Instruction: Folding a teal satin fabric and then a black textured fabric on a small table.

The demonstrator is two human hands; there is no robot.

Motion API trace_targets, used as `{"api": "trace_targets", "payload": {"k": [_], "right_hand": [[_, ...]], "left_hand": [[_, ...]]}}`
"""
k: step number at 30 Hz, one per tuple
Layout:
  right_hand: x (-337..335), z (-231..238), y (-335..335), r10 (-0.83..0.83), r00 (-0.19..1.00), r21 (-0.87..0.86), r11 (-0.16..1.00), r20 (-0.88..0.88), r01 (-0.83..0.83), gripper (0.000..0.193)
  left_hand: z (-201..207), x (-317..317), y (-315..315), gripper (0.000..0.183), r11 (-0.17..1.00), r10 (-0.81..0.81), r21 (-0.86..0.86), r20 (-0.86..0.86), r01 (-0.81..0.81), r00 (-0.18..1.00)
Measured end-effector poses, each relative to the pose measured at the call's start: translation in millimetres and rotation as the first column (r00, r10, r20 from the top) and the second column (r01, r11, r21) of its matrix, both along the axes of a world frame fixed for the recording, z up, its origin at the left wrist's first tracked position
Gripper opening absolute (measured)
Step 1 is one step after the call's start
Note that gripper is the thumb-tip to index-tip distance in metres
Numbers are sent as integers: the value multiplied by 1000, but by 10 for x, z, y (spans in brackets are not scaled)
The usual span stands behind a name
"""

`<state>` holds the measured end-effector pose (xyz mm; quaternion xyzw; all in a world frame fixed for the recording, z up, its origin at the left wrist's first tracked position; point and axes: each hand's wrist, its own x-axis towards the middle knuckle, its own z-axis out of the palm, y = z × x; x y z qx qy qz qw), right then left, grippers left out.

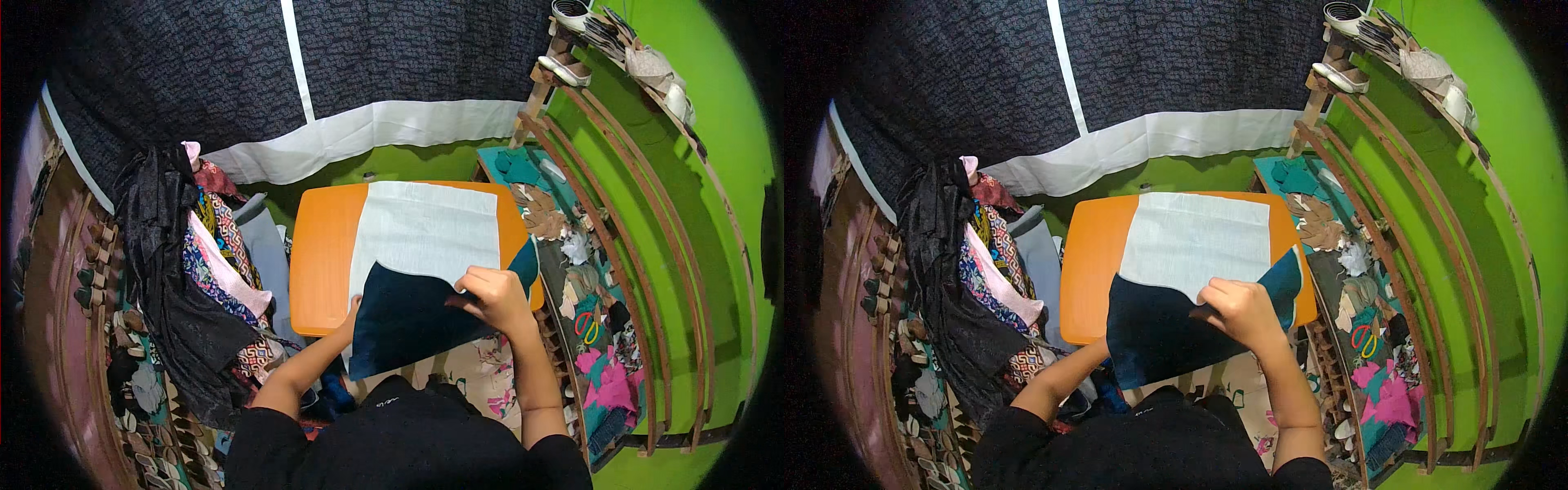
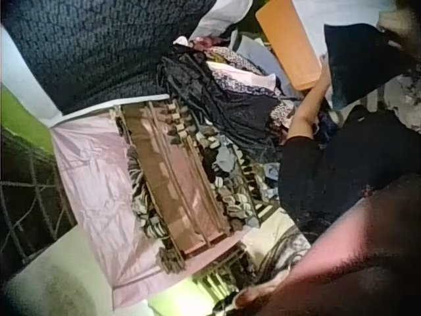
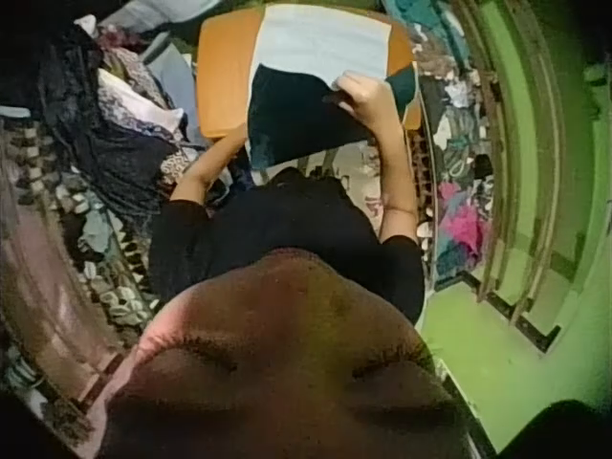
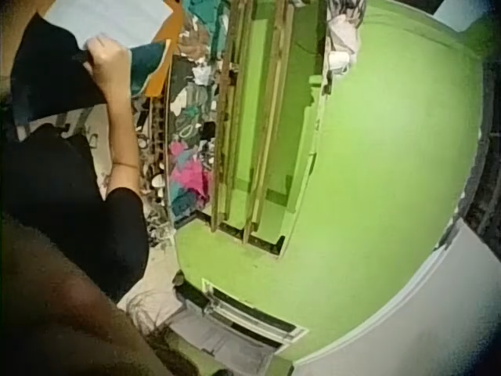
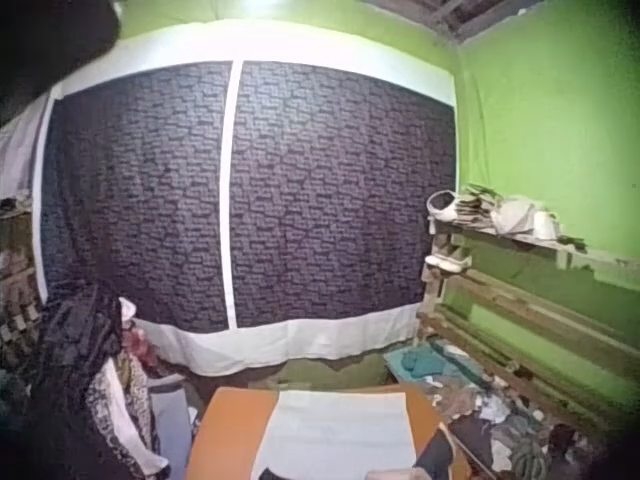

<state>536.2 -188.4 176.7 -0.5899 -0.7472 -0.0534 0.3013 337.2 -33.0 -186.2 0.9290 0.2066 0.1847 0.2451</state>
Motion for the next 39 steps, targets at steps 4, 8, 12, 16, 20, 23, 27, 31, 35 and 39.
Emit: {"api": "trace_targets", "payload": {"k": [4,8,12,16,20,23,27,31,35,39], "right_hand": [[104,-102,106,-61,998,-40,997,23,61,28],[276,-220,324,-82,996,-26,996,30,83,28],[726,-401,615,-177,984,-85,980,18,178,34],[825,-441,1150,-142,987,-226,962,73,155,38],[1031,-693,1727,-120,986,-321,935,112,150,40],[1212,-951,2089,-108,994,-224,968,28,111,42],[1429,-1663,2506,-188,979,-265,951,-77,162,53],[1658,-2248,2290,-340,940,-504,815,-17,286,70],[1924,-2627,2151,-449,889,-768,599,-86,228,50],[2277,-2858,1983,-388,919,-702,673,-69,232,43]], "left_hand": [[-86,244,316,55,924,27,-381,149,32,988],[-315,57,311,54,712,151,-698,260,77,954],[586,185,166,49,989,143,-6,-116,-145,983],[656,66,448,41,974,197,-61,-260,-220,945],[164,78,662,40,960,212,-148,-163,-236,964],[-12,116,671,45,812,507,-276,-105,-515,855],[-203,-15,788,53,323,588,-933,68,-157,806],[609,213,495,45,605,541,-595,-178,-528,822],[592,147,381,40,673,553,-493,-159,-551,818],[473,236,390,34,642,617,-465,-158,-609,771]]}}
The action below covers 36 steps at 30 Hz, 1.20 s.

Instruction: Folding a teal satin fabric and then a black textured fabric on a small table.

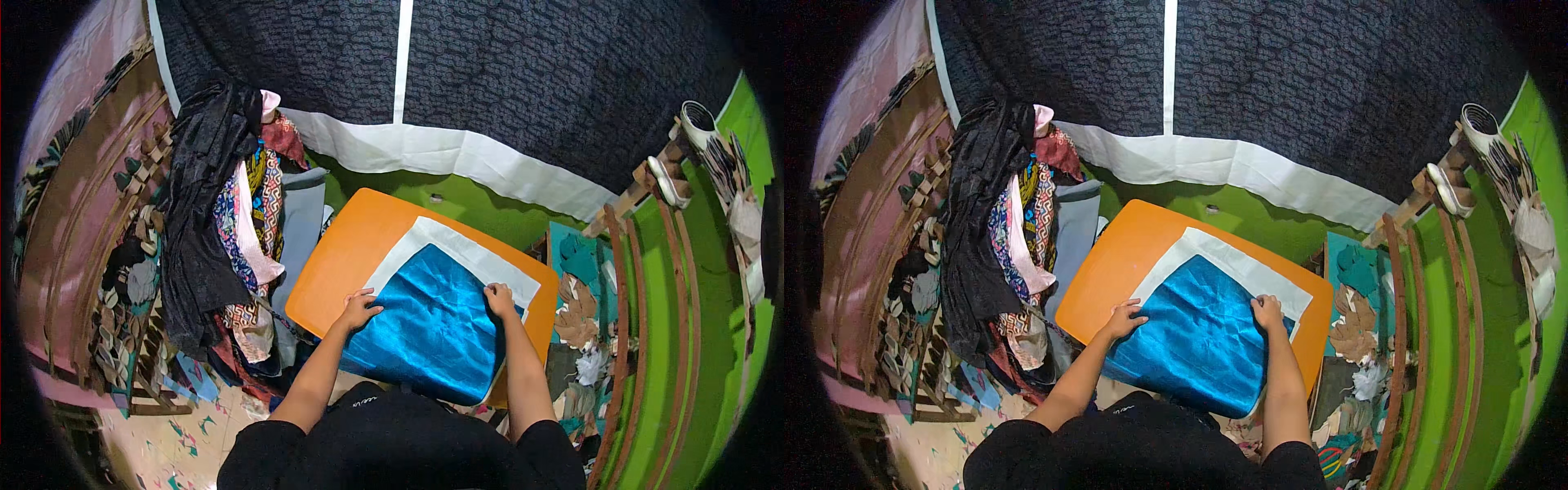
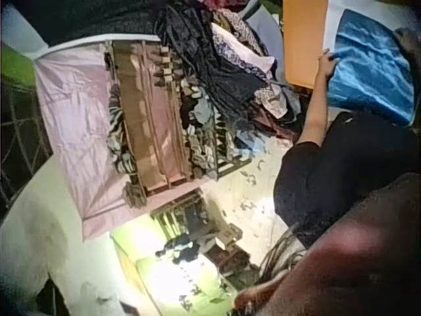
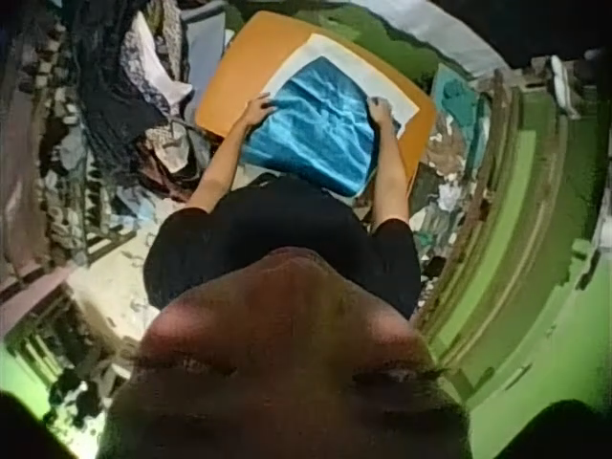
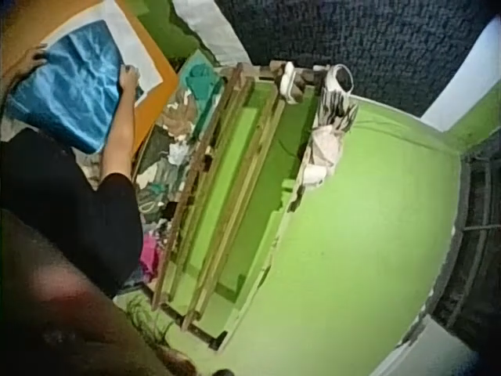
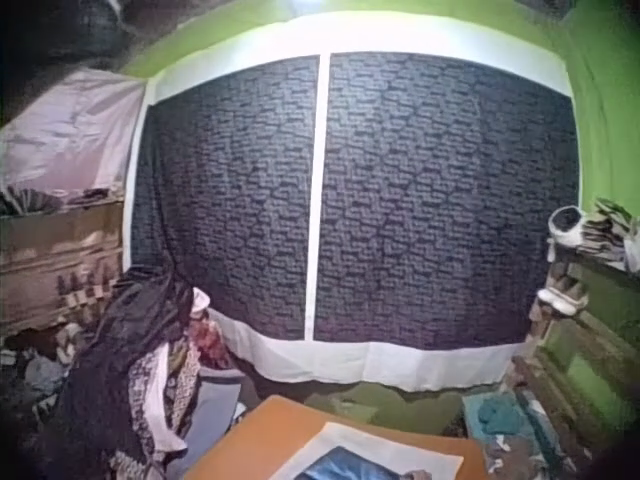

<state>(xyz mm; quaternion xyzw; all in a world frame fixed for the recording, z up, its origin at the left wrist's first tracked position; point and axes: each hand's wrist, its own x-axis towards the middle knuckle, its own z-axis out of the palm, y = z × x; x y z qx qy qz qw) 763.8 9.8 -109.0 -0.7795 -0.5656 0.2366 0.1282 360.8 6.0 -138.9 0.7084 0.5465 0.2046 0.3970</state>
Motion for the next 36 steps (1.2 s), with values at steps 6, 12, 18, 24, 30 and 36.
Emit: {"api": "trace_targets", "payload": {"k": [6,12,18,24,30,36], "right_hand": [[-101,39,-107,-19,973,100,995,232,-5,50],[-64,24,-111,-51,969,33,998,240,45,54],[118,85,53,136,987,171,974,83,-149,40],[75,456,129,131,990,271,953,50,-140,34],[-52,782,163,105,988,538,830,112,-149,36],[-207,1252,183,184,925,726,577,332,-375,27]], "left_hand": [[-108,-7,-33,34,994,70,82,8,-70,998],[-43,84,12,35,989,99,108,3,-99,995],[-12,128,55,35,987,113,115,-8,-111,994],[44,73,47,43,992,105,73,25,-106,994],[118,-5,18,49,998,-1,66,66,-4,998],[425,-132,134,54,887,-337,273,-169,373,926]]}}
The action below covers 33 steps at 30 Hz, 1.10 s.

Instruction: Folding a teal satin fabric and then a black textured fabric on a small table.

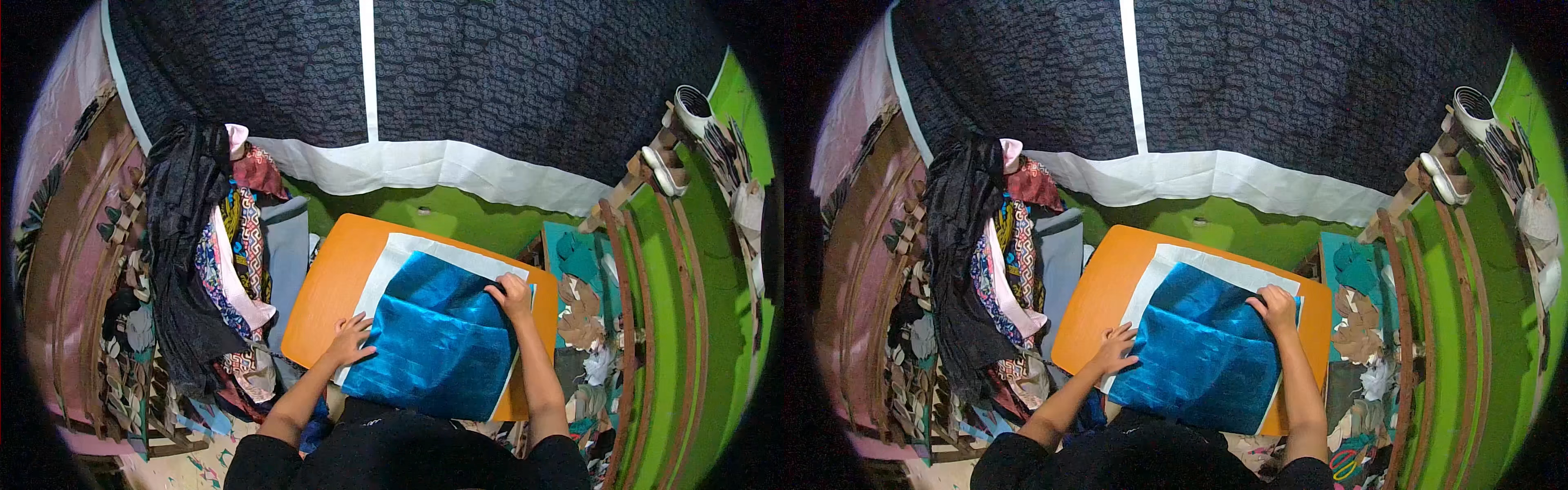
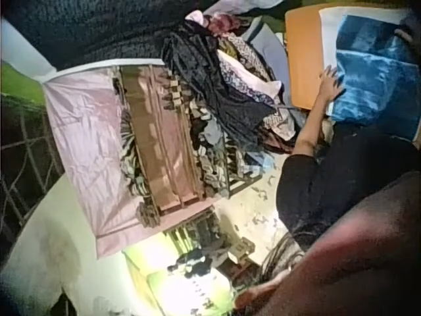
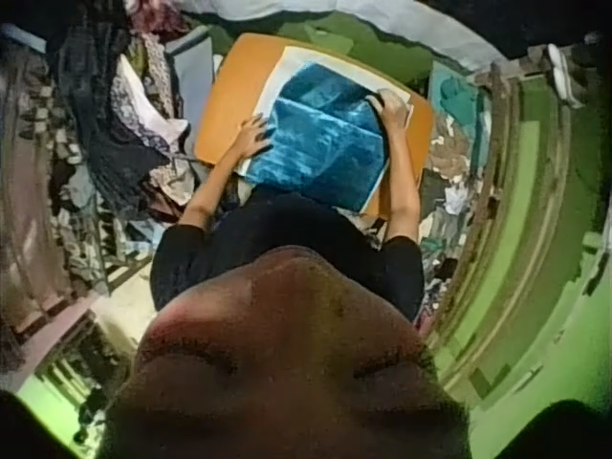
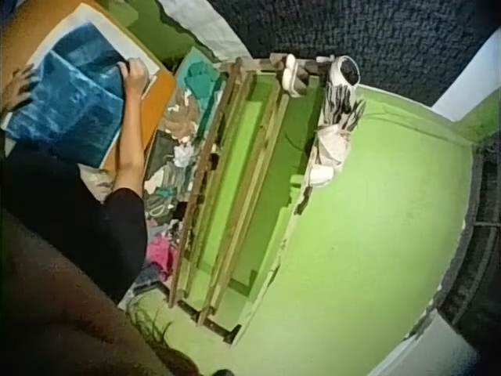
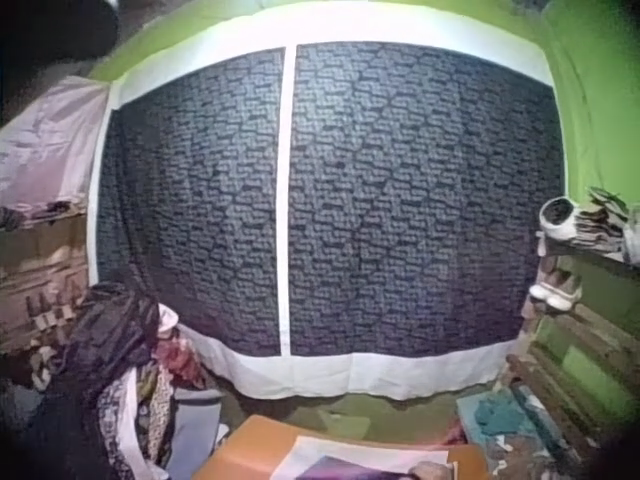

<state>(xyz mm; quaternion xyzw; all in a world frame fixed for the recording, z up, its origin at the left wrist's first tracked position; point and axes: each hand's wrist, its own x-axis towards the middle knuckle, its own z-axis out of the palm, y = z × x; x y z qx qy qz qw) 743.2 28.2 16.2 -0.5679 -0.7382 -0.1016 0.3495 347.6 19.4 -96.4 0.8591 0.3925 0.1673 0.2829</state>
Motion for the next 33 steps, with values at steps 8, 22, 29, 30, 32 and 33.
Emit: {"api": "trace_targets", "payload": {"k": [8,22,29,30,32,33], "right_hand": [[-180,570,27,64,991,176,981,117,-84,28],[19,-754,946,-314,932,-217,912,180,349,33],[123,-1129,1002,-229,972,-316,920,49,233,31],[145,-1138,1017,-226,973,-315,921,51,230,31],[94,-1086,996,-172,981,-216,958,95,189,31],[46,-1099,988,-211,972,-275,933,103,232,30]], "left_hand": [[-38,-117,181,71,969,-241,21,-109,245,964],[-103,-70,198,57,993,-105,-40,50,107,993],[-99,-69,155,57,991,-131,17,-38,131,991],[-101,-54,161,57,990,-139,10,-51,140,989],[-93,-60,134,55,993,-120,15,-42,121,992],[-90,-62,135,52,995,-95,16,-28,96,995]]}}
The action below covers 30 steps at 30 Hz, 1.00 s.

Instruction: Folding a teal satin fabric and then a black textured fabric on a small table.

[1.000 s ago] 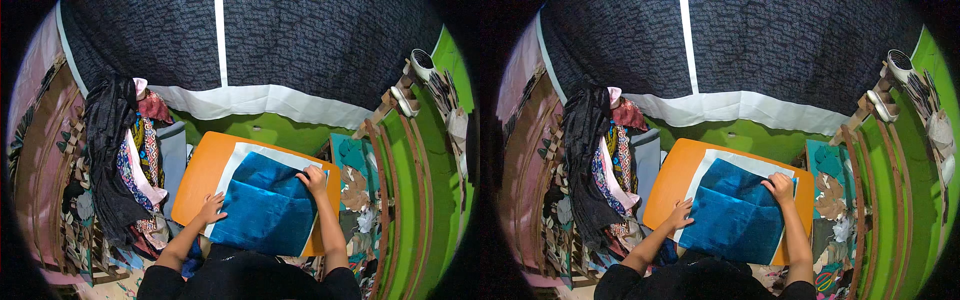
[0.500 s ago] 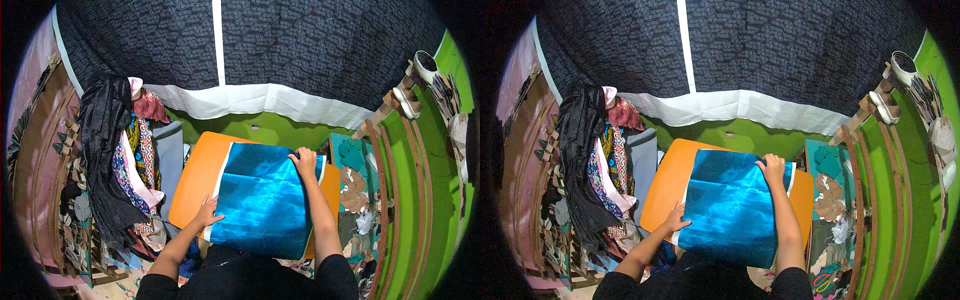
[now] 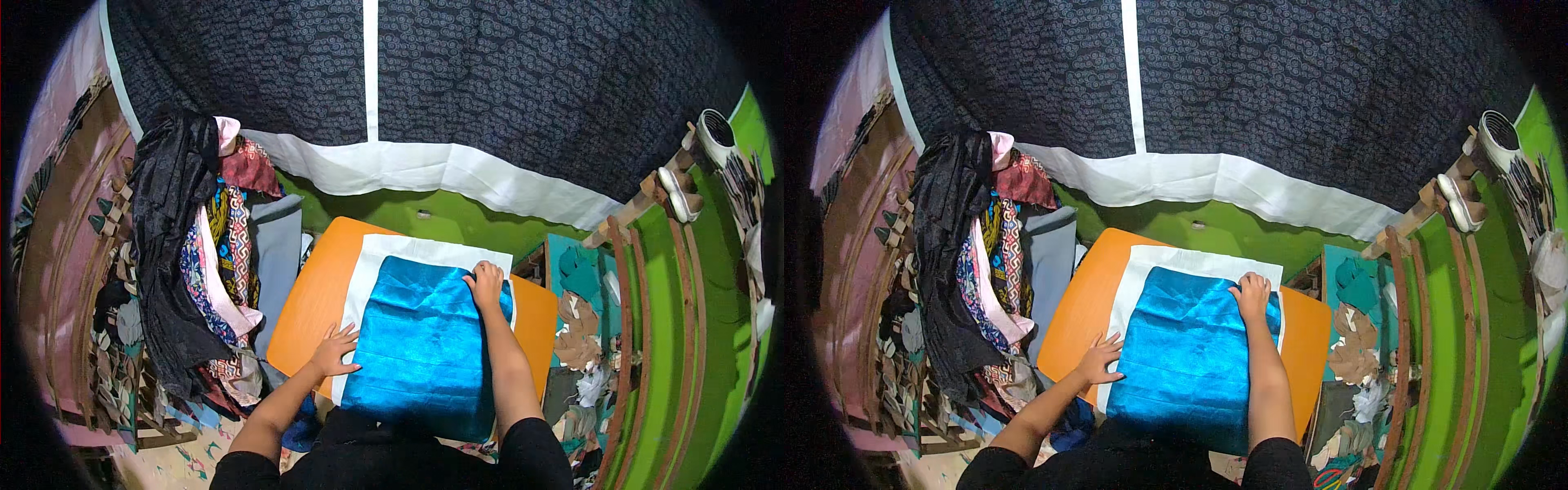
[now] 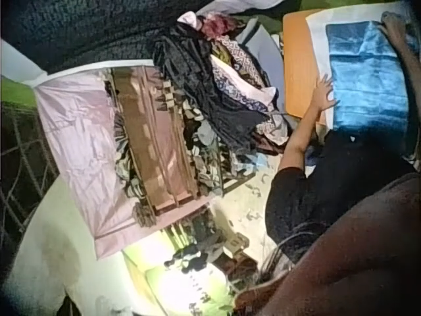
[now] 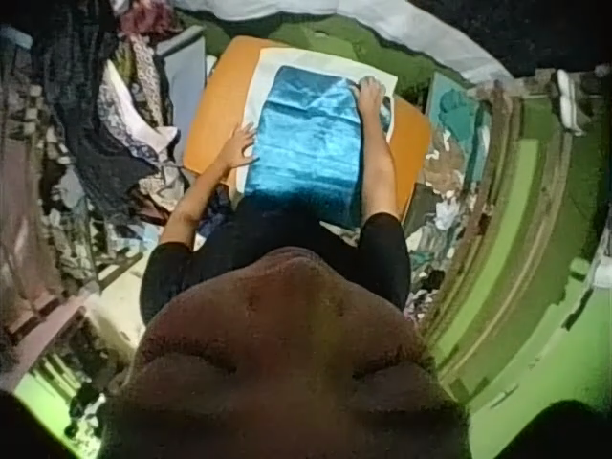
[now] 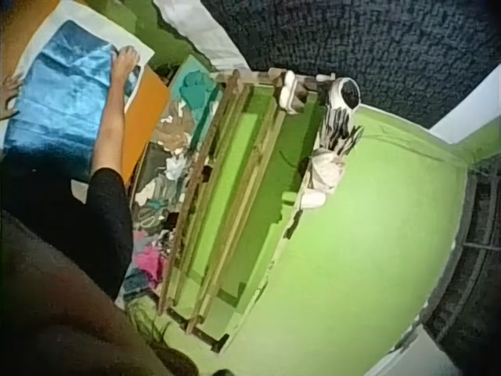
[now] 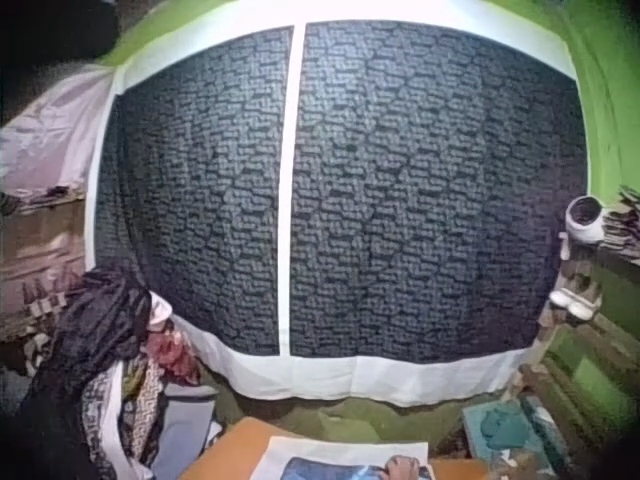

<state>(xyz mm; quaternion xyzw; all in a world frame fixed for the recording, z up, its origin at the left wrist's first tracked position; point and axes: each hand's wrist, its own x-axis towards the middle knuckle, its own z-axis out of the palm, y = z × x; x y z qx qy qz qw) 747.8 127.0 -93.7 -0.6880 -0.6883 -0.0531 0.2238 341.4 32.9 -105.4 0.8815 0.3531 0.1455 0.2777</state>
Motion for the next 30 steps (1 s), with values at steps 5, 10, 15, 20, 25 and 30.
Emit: {"api": "trace_targets", "payload": {"k": [5,10,15,20,25,30], "right_hand": [[-76,-152,-147,-269,961,-270,922,68,277,37],[-124,-87,-407,-404,902,-140,912,-149,385,53],[-254,-202,-812,-455,876,-252,877,-158,410,56],[-322,-32,-458,-384,916,-418,856,-120,304,72],[-295,-14,-167,-259,958,-420,888,-123,186,84],[-328,99,-89,-181,983,-310,935,-5,171,33]], "left_hand": [[-14,144,-10,43,991,123,-50,40,-121,992],[169,415,-37,26,921,390,17,26,-390,921],[-16,533,405,21,937,336,68,99,-343,937],[-155,659,1023,28,991,91,98,38,-94,995],[-61,1040,1368,53,981,-52,172,-198,87,979],[-319,1143,1500,56,950,-18,288,-336,121,942]]}}
